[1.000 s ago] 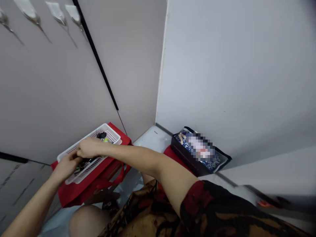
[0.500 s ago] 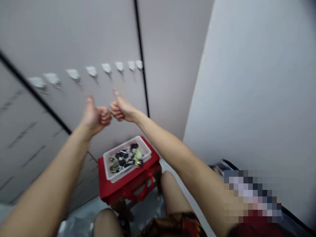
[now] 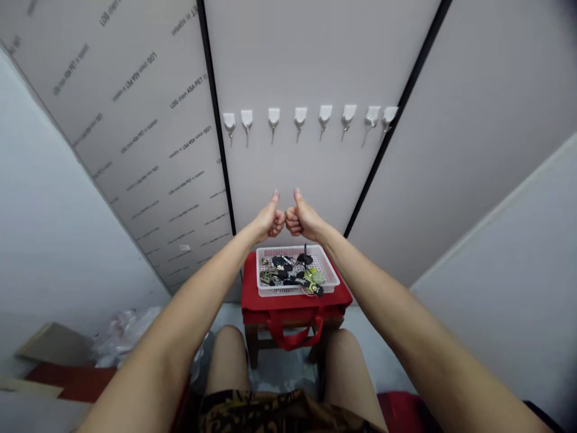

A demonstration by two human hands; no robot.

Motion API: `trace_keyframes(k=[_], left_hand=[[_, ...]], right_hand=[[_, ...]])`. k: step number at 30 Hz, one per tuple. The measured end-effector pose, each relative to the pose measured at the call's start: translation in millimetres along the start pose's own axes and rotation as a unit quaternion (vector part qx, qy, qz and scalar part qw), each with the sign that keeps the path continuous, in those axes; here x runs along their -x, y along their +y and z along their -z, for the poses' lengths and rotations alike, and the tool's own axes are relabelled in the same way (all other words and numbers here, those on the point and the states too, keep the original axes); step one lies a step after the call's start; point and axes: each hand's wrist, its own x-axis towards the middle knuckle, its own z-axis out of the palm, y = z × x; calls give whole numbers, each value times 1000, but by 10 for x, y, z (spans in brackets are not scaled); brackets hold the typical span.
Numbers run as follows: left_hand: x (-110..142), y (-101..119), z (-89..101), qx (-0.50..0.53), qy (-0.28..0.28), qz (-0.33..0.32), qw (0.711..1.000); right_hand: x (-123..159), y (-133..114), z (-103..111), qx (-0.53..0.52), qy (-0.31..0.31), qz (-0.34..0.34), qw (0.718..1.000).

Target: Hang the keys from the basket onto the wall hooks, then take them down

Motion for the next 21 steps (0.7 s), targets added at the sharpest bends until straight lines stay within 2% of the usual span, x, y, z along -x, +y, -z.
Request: trace_keyframes(k=[2,4,6,9,11,15,18,21], left_hand=[[-16,-301,89,-56,48,21,997],[-16,-616,196,-132,104,27,985],[-4,-895,309,-230,146,15,962],[19,-1170,433,-372,166,-17,913],[26,-1257,464,-436,163,-36,884],[18,-1323,448,-510,155,-54,844],[13,-1357,437,-525,159,-68,834],[16,-1371,434,-515,161,-80,838]], right_hand=[[-78,281,-94,67,19,-19,997],[-148,563,-157,178,43,-24,983],[-216,793,-179,315,60,-16,947],[-316,992,-169,472,54,3,880],[-377,1047,-164,541,40,7,840],[-461,1095,-184,636,8,-41,771],[-475,1102,-182,645,4,-56,762],[-451,1063,-120,642,1,-57,765]])
